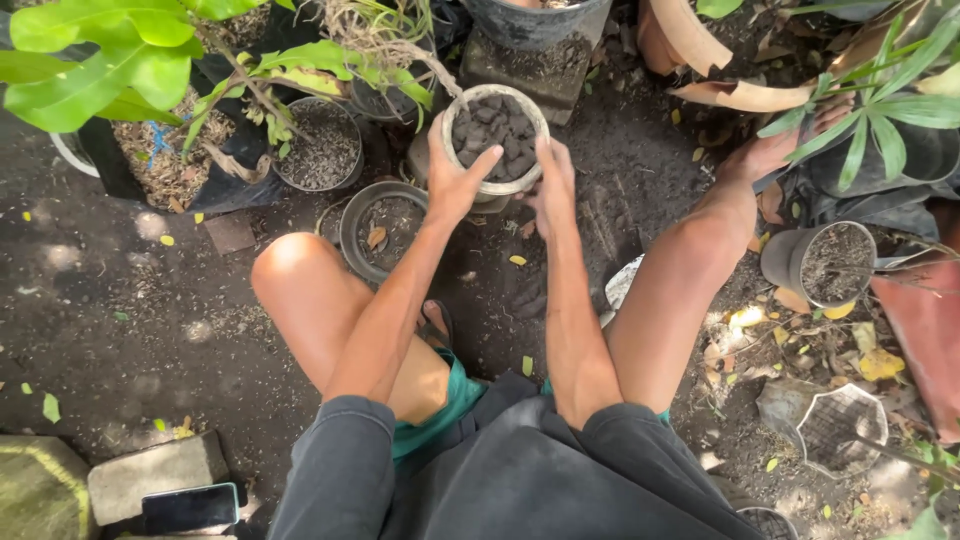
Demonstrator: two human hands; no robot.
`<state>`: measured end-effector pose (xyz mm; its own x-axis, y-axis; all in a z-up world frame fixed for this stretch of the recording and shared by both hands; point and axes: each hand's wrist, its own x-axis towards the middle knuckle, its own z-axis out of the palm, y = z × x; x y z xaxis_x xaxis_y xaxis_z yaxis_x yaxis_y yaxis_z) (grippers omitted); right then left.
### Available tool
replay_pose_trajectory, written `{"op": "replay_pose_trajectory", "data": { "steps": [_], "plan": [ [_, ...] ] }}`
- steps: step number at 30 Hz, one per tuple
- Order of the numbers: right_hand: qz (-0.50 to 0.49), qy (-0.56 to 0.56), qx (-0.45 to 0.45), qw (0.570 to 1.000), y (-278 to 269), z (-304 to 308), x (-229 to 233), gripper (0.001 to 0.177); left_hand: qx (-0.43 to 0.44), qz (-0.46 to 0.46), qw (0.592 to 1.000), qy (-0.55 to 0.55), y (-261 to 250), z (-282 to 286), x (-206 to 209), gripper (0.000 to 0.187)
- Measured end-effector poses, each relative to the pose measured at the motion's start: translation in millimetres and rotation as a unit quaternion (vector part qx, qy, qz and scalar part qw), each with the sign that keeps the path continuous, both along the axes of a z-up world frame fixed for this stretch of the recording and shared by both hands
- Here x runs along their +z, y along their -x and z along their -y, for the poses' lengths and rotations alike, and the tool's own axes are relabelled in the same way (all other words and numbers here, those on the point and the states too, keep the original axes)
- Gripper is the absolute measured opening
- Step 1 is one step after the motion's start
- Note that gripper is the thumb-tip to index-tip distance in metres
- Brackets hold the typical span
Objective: Leveling and compacting soil in a small pot using a hand trowel and fingers.
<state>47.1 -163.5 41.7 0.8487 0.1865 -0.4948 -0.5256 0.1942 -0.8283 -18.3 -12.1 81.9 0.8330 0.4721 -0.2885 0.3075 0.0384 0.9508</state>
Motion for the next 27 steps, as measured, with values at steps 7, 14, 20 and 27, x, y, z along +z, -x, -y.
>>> {"op": "replay_pose_trajectory", "data": {
  "steps": [7,14,20,27],
  "plan": [
    [0.095,0.245,0.013,0.965,-5.4,-16.7,38.7,0.062,0.051,0.195,0.979,-0.039,-2.9,6.0,-35.9,0.076],
    [0.132,0.187,0.0,0.973,6.9,-12.5,34.8,0.054,0.034,0.158,0.982,0.097,-4.7,-9.4,-15.8,0.072],
    [0.088,0.1,-0.046,0.99,50.1,21.0,34.1,0.051,-0.017,0.173,0.982,0.072,9.3,17.5,-10.4,0.06],
    [0.21,0.0,-0.125,0.97,55.1,105.9,63.8,0.061,-0.147,0.212,0.958,0.128,7.8,72.9,2.1,0.046]
  ]
}}
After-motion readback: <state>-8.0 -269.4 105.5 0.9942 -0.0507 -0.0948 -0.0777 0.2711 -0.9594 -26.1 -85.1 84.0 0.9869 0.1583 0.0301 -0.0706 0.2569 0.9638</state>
